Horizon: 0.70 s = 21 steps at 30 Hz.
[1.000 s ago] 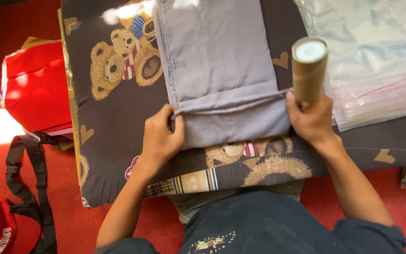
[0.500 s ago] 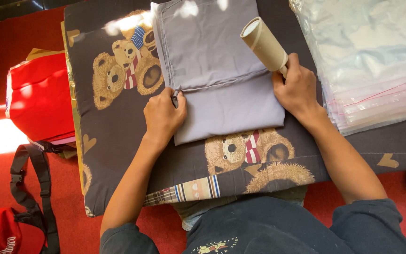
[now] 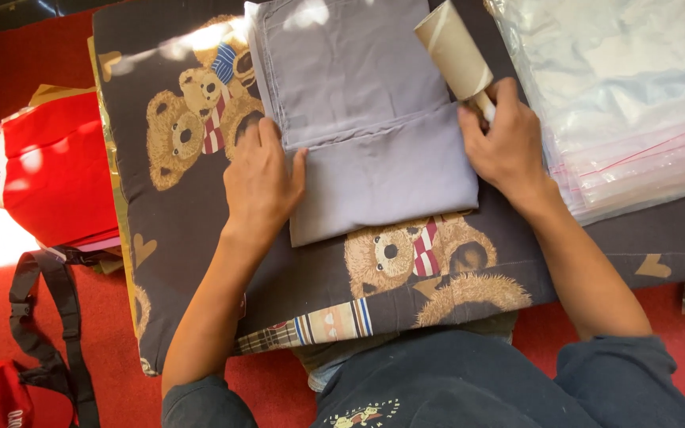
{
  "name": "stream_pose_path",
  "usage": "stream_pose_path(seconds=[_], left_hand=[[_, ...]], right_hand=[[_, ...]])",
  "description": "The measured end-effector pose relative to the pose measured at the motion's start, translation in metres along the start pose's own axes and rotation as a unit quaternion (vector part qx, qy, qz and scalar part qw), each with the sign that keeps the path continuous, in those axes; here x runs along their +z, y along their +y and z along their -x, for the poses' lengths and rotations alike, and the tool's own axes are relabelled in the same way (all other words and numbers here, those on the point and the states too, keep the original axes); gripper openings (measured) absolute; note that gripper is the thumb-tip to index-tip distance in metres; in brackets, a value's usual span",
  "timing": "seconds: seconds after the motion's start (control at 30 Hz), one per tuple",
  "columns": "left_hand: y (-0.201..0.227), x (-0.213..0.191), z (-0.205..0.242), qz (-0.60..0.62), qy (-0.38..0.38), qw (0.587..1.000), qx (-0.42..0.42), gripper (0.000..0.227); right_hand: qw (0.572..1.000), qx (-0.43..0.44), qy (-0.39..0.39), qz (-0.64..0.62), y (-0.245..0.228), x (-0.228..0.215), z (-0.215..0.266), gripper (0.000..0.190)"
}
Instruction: Using a lint roller to remove debris from a piece of grey cloth and then folding it for packaging.
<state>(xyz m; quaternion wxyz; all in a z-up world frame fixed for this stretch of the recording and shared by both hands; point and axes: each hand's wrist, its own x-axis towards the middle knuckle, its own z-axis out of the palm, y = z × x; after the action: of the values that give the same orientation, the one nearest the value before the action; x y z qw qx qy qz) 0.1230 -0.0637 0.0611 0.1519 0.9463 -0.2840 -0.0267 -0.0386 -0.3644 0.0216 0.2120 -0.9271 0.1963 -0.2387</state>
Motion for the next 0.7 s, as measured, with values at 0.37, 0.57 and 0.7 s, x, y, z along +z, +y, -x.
stream_pose_path(seconds=[0.37, 0.57, 0.7], left_hand=[[0.014, 0.048, 0.013, -0.001, 0.007, 0.945, 0.327, 0.064], [0.009, 0.058, 0.014, -0.017, -0.013, 0.951, 0.309, 0.070], [0.009, 0.058, 0.013, -0.017, -0.018, 0.951, 0.309, 0.071]], right_hand=[[0.973, 0.096, -0.203, -0.056, -0.077, -0.043, 0.119, 0.026], [0.992, 0.037, -0.084, 0.084, -0.050, -0.024, 0.131, 0.017], [0.991, 0.068, -0.056, 0.101, -0.015, -0.028, 0.114, 0.019]])
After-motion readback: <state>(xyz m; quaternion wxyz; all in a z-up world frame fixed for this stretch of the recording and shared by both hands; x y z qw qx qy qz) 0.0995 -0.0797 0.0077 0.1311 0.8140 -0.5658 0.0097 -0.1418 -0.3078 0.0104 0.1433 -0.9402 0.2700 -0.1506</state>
